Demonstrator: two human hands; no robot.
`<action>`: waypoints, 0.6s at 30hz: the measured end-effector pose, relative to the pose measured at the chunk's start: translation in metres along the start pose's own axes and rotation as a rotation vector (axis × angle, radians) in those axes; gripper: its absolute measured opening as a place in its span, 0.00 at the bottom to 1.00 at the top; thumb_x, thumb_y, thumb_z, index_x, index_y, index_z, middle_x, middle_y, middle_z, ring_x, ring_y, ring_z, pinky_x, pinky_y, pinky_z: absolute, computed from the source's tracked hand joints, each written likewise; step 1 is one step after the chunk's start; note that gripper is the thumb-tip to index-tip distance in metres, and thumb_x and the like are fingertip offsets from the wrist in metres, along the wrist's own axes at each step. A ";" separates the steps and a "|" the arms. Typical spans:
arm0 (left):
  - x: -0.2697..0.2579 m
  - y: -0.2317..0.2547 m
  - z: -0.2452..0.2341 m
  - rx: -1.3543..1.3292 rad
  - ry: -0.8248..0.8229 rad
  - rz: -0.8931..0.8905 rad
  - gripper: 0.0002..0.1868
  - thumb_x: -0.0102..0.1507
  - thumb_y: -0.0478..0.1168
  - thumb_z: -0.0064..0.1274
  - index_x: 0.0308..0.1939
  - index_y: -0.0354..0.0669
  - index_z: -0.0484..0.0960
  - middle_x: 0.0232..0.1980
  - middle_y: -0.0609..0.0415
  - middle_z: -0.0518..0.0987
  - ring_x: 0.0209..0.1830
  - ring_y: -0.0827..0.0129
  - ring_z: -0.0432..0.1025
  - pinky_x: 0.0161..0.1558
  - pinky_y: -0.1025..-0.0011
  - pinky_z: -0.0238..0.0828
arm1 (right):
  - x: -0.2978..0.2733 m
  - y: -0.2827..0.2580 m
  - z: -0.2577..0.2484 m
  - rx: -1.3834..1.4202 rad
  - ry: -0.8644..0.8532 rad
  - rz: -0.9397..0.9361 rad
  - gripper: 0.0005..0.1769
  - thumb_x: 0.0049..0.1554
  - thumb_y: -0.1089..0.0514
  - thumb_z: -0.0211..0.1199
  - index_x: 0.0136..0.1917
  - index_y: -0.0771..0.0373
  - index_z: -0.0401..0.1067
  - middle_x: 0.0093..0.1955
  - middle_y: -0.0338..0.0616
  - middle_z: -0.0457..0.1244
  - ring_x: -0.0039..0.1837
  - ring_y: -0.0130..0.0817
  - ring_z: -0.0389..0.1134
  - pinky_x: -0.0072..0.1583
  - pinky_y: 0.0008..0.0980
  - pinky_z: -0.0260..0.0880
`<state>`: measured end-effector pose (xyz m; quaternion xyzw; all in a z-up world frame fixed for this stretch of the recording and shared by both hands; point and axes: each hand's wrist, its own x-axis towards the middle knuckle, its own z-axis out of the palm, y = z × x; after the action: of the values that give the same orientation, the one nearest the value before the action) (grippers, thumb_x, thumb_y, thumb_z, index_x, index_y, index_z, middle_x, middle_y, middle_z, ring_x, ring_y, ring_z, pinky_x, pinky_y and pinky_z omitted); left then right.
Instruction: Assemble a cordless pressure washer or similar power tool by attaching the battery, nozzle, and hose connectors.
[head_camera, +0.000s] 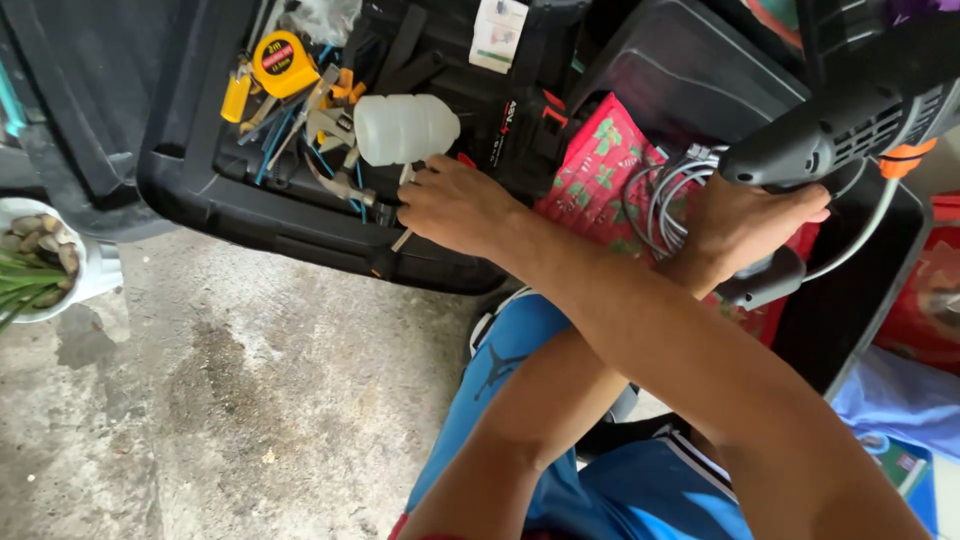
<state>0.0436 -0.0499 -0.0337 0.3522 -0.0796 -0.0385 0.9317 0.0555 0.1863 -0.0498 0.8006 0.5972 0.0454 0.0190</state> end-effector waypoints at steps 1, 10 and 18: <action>0.001 -0.006 0.002 -0.045 -0.019 0.014 0.05 0.62 0.30 0.55 0.35 0.28 0.81 0.30 0.51 0.82 0.33 0.69 0.79 0.38 0.68 0.80 | 0.001 0.000 0.001 -0.014 -0.008 0.001 0.04 0.52 0.57 0.60 0.37 0.51 0.75 0.42 0.33 0.66 0.52 0.35 0.69 0.58 0.36 0.64; 0.004 0.009 -0.001 -0.081 0.036 -0.204 0.09 0.61 0.32 0.58 0.44 0.31 0.82 0.36 0.50 0.83 0.31 0.66 0.80 0.27 0.70 0.77 | -0.022 -0.009 -0.093 -0.036 0.107 0.049 0.09 0.56 0.61 0.61 0.51 0.56 0.72 0.48 0.40 0.65 0.55 0.35 0.69 0.64 0.36 0.65; 0.010 0.002 -0.039 0.023 -0.037 -0.185 0.10 0.61 0.33 0.60 0.45 0.31 0.84 0.40 0.48 0.85 0.34 0.66 0.81 0.33 0.70 0.79 | -0.249 0.005 -0.191 0.218 0.650 0.573 0.05 0.68 0.69 0.60 0.57 0.65 0.73 0.56 0.49 0.67 0.59 0.41 0.66 0.59 0.36 0.66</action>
<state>0.0600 -0.0243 -0.0606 0.3681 -0.0641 -0.1299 0.9184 -0.0281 -0.0586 0.1278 0.8752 0.3276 0.2346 -0.2676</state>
